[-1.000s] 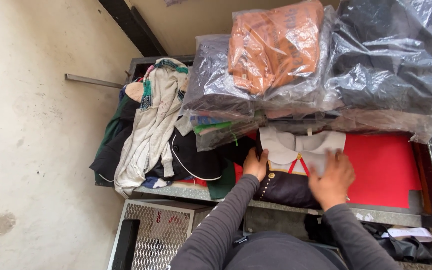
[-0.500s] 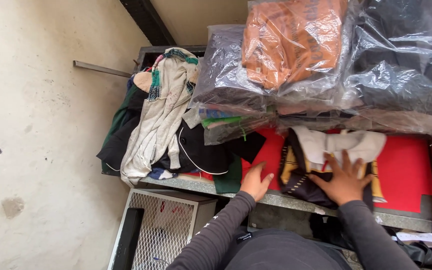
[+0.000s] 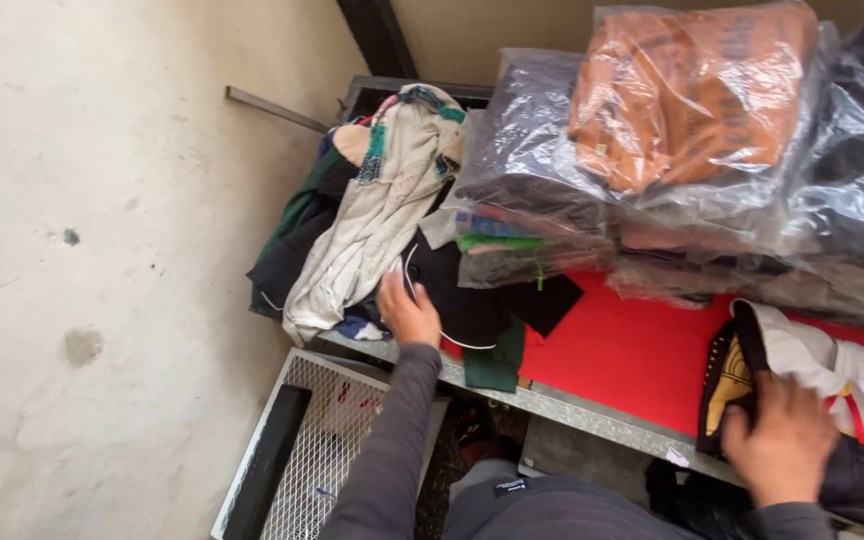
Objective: The person folds a white collar piece and a dark garment with gold trim on a metal table. They then pick up a light-colored sweater, adjust its drawstring, and fold it. The items are placed on the table among other packaged clothes.
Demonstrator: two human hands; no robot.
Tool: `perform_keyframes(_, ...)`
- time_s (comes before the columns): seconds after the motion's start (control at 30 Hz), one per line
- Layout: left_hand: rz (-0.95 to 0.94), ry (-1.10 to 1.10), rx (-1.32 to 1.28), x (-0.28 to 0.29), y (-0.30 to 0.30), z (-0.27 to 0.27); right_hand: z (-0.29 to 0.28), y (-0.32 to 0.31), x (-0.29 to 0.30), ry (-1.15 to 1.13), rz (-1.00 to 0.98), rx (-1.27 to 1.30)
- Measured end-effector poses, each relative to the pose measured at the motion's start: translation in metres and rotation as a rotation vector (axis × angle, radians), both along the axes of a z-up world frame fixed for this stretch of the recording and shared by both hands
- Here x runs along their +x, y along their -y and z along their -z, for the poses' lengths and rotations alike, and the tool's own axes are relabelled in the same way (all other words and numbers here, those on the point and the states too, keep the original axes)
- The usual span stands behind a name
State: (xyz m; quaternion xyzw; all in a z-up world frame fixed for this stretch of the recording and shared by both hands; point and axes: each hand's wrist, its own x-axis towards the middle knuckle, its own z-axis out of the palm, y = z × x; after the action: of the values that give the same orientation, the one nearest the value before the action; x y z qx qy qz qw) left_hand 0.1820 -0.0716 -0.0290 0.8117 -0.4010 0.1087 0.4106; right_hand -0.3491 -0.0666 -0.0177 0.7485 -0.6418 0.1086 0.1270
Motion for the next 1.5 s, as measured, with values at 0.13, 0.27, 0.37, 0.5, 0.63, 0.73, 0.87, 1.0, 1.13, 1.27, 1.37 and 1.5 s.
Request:
perform_keyframes(0.13, -0.221, -0.072, 0.425, 0.081, 0.012, 0.014, 0.029, -0.02, 0.05, 0.194, -0.085, 0.128)
perform_keyframes(0.27, -0.056, -0.18, 0.648, 0.102, 0.018, -0.003, 0.024, -0.025, 0.066, 0.258, -0.097, 0.18)
perform_keyframes(0.37, 0.123, -0.29, 0.608, 0.036, 0.001, -0.081, 0.007, -0.017, 0.07, 0.435, -0.194, 0.247)
perform_keyframes(0.5, 0.524, -0.146, 0.248, -0.092, -0.036, -0.141, -0.081, -0.01, 0.123, 0.898, -0.037, 0.734)
perform_keyframes(0.63, 0.774, -0.277, 0.166, -0.176, -0.064, -0.162, -0.115, 0.015, 0.19, 1.522, -0.034, 1.026)
perform_keyframes(0.73, 0.931, -0.293, 0.216, -0.209, -0.082, -0.153, -0.157, 0.029, 0.226, 1.732, 0.183, 1.46)
perform_keyframes(0.87, 1.066, -0.635, 0.297, -0.183, -0.094, -0.155, -0.131, 0.037, 0.21, 1.638, 0.005, 1.393)
perform_keyframes(1.0, 0.593, -0.691, 0.102, -0.112, -0.086, -0.129, -0.113, 0.046, 0.141, 1.451, -0.071, 1.223)
perform_keyframes(1.13, 0.346, -0.531, 0.011, -0.076, -0.055, -0.129, -0.114, 0.037, 0.075, 1.13, -0.207, 1.217)
perform_keyframes(1.27, 0.498, -0.171, 0.096, -0.092, -0.005, -0.119, -0.13, 0.02, 0.065, 0.777, -0.176, 1.551)
perform_keyframes(1.37, 0.42, -0.067, 0.286, -0.103, 0.046, -0.089, -0.116, 0.016, 0.047, 0.555, 0.004, 1.527)
perform_keyframes(1.5, 0.278, 0.358, 0.537, -0.093, 0.127, 0.015, -0.015, 0.022, -0.041, 0.846, 0.079, 1.097)
